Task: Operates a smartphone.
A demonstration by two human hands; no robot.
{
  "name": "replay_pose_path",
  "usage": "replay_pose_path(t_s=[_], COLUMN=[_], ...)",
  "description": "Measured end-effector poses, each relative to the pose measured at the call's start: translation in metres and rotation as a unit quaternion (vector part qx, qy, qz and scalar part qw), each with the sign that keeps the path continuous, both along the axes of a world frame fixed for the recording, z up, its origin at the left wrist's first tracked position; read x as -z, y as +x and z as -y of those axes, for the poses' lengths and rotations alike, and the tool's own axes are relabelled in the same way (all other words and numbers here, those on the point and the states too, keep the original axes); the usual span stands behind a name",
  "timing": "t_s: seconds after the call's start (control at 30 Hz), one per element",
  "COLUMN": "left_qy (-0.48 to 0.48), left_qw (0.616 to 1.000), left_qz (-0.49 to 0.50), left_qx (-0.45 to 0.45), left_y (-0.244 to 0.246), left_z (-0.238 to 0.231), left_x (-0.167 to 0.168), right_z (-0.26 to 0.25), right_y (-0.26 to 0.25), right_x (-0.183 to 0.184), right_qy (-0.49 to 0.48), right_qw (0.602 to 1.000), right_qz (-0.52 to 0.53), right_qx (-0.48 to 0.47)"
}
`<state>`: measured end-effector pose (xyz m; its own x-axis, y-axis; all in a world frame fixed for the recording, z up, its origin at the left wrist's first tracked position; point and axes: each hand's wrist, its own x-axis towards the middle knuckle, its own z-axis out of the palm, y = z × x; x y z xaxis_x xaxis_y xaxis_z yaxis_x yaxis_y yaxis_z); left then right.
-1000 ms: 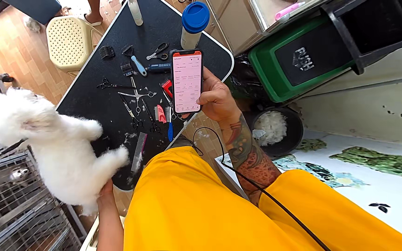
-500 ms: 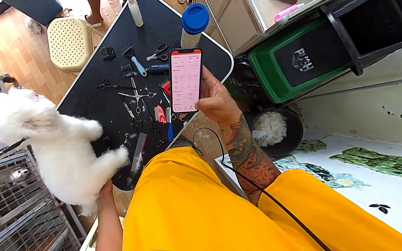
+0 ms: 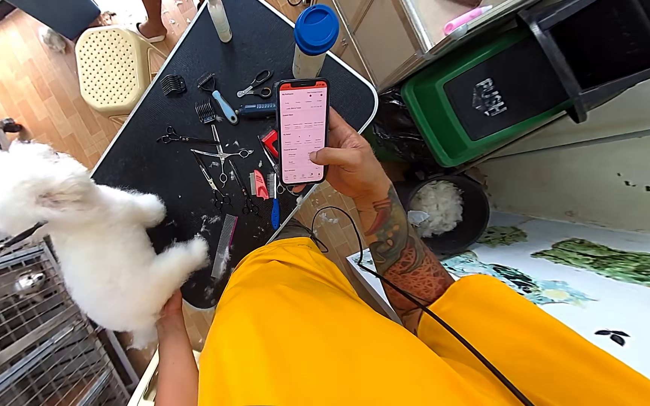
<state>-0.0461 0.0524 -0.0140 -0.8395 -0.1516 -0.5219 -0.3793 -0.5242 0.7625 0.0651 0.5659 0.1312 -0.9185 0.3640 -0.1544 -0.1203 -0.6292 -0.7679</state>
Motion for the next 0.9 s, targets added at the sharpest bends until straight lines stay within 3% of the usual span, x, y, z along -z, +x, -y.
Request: replay_pose_path(t_s=[0.9], left_qy=[-0.014], left_qw=[1.000], left_qz=[0.001], left_qx=[0.010], left_y=[0.005], left_z=[-0.004], left_x=[-0.007], right_z=[0.003], right_y=[0.002], right_x=[0.000], right_qy=[-0.021], right_qw=[0.998], right_qz=[0.050], right_qx=[0.036])
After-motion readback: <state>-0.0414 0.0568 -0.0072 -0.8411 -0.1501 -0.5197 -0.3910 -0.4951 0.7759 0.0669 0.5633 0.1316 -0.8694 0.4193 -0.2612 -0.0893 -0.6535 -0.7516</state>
